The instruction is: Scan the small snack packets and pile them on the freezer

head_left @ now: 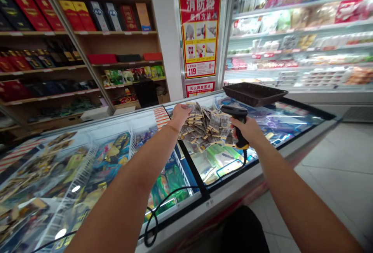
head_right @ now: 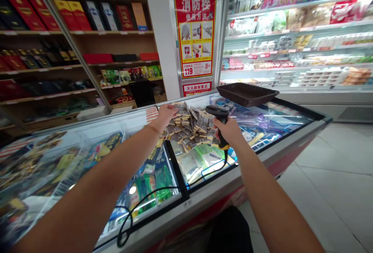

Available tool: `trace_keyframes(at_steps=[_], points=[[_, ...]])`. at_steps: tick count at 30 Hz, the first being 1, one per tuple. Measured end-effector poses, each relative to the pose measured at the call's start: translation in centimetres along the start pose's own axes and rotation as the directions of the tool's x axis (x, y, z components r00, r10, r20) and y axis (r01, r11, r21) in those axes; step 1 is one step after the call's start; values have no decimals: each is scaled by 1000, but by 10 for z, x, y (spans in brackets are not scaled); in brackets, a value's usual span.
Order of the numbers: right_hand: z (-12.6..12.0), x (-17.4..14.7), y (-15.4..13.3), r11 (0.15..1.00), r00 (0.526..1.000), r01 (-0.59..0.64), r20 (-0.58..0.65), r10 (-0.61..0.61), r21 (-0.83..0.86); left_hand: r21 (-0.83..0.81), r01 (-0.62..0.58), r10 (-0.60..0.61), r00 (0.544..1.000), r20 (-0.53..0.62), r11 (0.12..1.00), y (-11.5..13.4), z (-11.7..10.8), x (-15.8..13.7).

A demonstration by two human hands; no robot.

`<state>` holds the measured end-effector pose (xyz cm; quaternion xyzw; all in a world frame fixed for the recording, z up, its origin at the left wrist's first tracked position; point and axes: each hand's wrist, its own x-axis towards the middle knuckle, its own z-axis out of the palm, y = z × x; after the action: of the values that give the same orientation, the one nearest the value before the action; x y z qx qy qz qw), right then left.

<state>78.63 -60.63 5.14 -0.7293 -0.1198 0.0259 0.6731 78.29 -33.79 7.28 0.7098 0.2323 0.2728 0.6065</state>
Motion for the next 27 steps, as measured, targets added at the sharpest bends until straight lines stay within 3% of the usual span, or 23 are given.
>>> trace_keyframes(at_steps=[3, 7, 9, 11, 14, 17, 22, 27], points=[[11, -2, -1, 1000, 999, -15, 31, 15, -25, 206, -79, 80, 997, 7, 975, 0, 5, 7], [39, -8, -7, 1000, 996, 5, 93, -5, 6, 547, -244, 248, 966, 69, 801, 6, -6, 7], [55, -11, -11, 999, 992, 18, 123, -22, 31, 543, -272, 291, 955, 54, 794, 5, -22, 5], [73, -15, -14, 999, 987, 15, 159, -22, 46, 437, -261, 304, 952, -31, 861, -2, -47, 3], [104, -24, -18, 998, 972, -13, 235, 0, 54, 282, -213, 268, 948, -173, 936, -23, -99, -2], [142, -37, -21, 999, 955, -25, 298, 11, 45, 373, -123, 223, 945, -239, 920, -49, -165, -12], [207, -68, -27, 997, 899, 28, 435, -55, 68, 701, 129, 173, 923, -343, 701, -84, -287, -39], [247, -97, -23, 982, 847, 188, 511, -147, -29, 806, 318, 258, 834, -489, 500, -111, -393, -81]])
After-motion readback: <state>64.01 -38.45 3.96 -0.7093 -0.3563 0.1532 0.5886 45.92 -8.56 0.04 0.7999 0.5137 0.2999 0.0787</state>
